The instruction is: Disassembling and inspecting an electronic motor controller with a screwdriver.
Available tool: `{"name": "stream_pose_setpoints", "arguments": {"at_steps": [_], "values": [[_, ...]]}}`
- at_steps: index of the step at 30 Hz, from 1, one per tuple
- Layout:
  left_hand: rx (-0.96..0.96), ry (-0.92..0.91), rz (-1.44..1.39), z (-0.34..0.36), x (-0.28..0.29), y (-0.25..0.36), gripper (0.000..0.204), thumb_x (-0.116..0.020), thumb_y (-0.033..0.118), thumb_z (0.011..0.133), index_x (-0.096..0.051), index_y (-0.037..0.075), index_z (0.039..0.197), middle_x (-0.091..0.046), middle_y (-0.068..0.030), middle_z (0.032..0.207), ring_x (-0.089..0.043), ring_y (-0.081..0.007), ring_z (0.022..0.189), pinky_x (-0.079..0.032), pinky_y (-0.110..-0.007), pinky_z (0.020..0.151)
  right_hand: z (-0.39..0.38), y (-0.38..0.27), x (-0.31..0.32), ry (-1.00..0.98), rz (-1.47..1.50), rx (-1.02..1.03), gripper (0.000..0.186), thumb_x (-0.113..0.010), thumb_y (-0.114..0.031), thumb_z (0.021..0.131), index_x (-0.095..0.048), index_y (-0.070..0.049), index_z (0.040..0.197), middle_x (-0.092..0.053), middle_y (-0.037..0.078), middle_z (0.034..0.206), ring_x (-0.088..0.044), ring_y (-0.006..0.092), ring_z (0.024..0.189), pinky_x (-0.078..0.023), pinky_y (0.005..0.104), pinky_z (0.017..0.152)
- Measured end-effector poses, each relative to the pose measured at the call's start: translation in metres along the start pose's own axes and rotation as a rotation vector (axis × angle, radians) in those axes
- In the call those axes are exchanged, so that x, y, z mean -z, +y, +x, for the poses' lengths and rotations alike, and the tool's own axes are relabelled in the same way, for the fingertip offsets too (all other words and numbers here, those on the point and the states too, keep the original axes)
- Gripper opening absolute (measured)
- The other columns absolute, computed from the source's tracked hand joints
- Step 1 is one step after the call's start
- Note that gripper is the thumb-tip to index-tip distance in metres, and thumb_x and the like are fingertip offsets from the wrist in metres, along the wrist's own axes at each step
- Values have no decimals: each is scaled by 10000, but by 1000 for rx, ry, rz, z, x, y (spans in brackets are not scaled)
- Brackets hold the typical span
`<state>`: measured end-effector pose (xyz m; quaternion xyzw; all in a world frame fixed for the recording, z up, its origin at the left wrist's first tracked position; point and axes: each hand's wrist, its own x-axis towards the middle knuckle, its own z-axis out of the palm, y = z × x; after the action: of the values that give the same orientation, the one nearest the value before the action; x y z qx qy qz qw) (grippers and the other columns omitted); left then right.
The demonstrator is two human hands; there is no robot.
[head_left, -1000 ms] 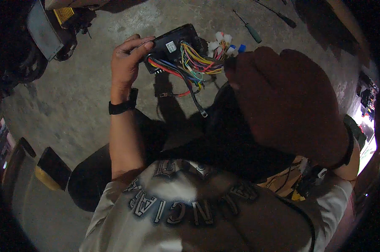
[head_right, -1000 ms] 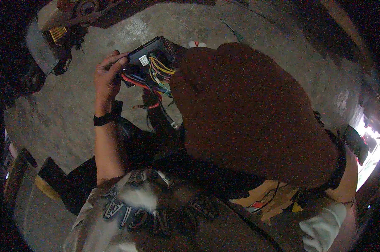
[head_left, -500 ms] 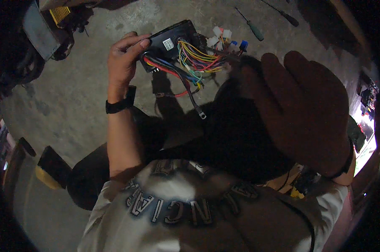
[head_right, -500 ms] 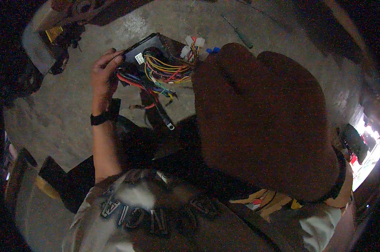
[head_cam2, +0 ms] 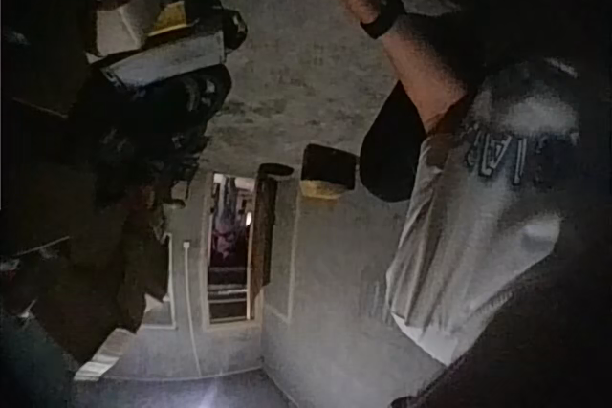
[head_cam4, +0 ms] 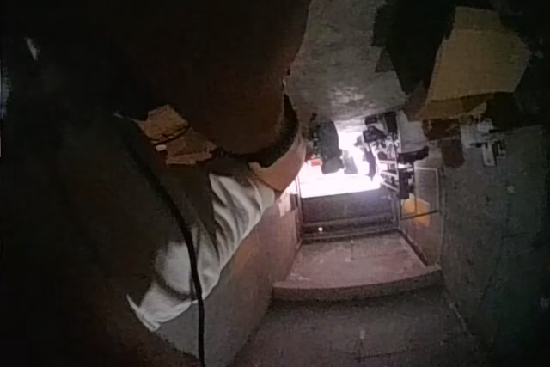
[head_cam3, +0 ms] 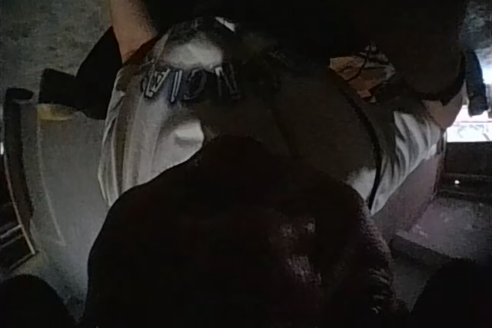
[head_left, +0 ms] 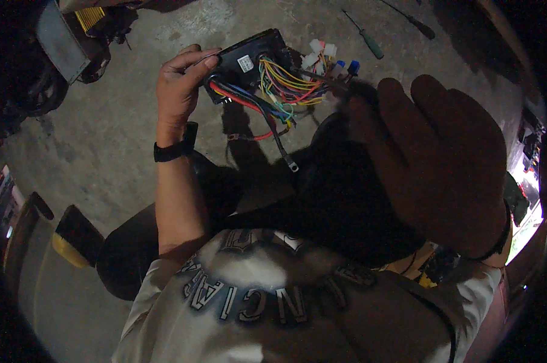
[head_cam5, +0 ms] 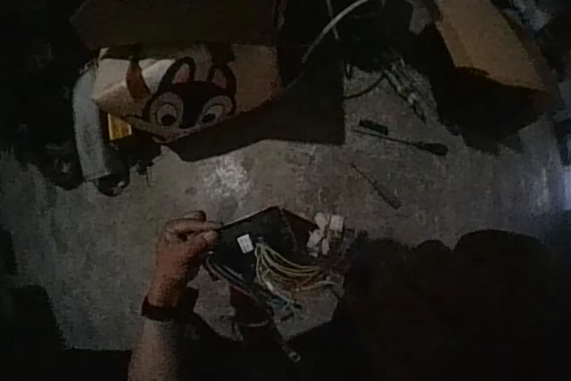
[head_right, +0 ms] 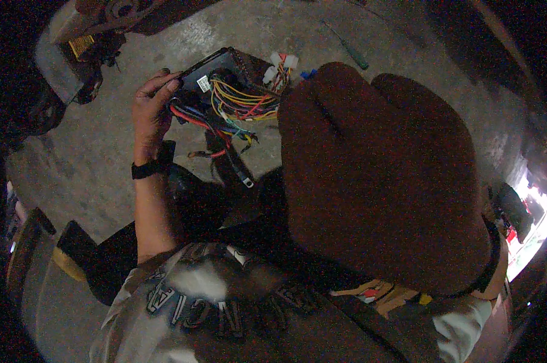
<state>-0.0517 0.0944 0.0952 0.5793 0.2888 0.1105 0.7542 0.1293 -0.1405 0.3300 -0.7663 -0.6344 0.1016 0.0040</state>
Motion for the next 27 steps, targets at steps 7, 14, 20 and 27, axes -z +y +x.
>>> {"name": "stream_pose_setpoints", "arguments": {"at_steps": [7,14,20,27], "values": [[11,-16,20,1,-6,6,239,-783,112,893,-781,-40,1078,-558,30,836,-515,-75,776,-368,-234,677,-1,-2,-1,45,-7,-73,208,-707,-150,645,-601,-64,802,-556,100,761,-595,274,586,-493,406,521],[-12,-19,15,2,-2,0,223,-774,95,897,-783,-36,1077,-567,27,843,-535,-76,785,-382,-226,682,-3,-1,11,-222,-17,-99,270,-775,-184,809,-720,-65,1046,-665,77,982,-632,221,843,-512,364,609],[2,14,12,-4,0,4,213,-772,95,898,-786,-30,1070,-575,26,837,-538,-76,785,-397,-227,694,0,0,8,-225,-42,-15,289,-766,-183,789,-741,-96,1063,-668,89,1042,-619,229,854,-514,360,607],[-6,-5,73,6,-6,-1,228,-785,139,888,-796,-13,1057,-579,30,833,-529,-70,773,-381,-227,665,6,-8,7,-152,-109,35,271,-741,-165,807,-736,-74,1062,-648,89,1009,-606,225,833,-503,352,589]]}}
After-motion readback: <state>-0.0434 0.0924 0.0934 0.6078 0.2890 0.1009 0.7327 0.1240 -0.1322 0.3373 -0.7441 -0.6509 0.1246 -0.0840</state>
